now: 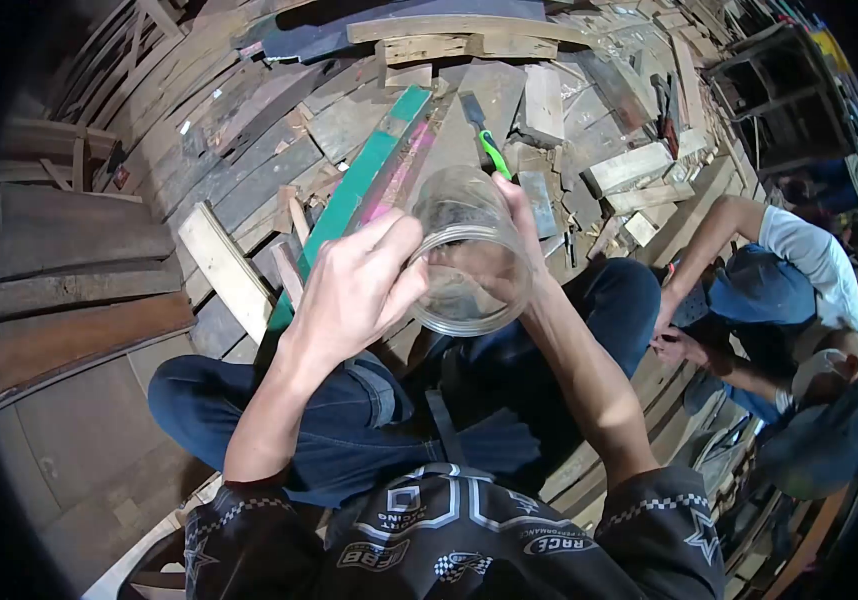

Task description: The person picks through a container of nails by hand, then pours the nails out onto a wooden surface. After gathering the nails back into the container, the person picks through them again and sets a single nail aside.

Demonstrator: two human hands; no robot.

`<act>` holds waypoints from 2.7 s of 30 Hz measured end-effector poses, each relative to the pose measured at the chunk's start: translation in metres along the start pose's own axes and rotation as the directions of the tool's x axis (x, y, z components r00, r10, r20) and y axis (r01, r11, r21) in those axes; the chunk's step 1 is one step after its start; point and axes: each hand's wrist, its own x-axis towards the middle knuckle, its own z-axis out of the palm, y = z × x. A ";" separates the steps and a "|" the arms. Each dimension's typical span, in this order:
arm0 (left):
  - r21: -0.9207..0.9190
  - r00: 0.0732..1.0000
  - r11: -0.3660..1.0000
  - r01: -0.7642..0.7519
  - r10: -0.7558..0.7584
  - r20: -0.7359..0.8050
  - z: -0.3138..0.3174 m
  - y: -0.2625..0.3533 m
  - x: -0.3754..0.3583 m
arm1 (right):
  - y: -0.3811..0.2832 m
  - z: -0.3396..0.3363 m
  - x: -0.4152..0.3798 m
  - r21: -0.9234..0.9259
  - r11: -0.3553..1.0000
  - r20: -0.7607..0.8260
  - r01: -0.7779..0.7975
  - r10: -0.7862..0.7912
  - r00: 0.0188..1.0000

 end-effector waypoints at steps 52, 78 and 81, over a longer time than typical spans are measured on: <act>-0.098 0.981 0.977 0.191 -0.193 -0.014 -0.009 -0.008 -0.002 | 0.021 -0.017 0.009 -0.086 0.995 0.041 -0.058 0.062 0.997; -0.046 0.889 0.888 0.457 -0.455 0.049 -0.026 -0.011 0.000 | 0.006 -0.011 0.003 -0.032 0.995 -0.087 0.090 -0.092 0.992; -0.052 0.902 0.900 0.432 -0.430 0.043 -0.024 -0.014 -0.002 | 0.006 -0.014 0.003 -0.022 0.991 -0.061 0.129 -0.130 0.990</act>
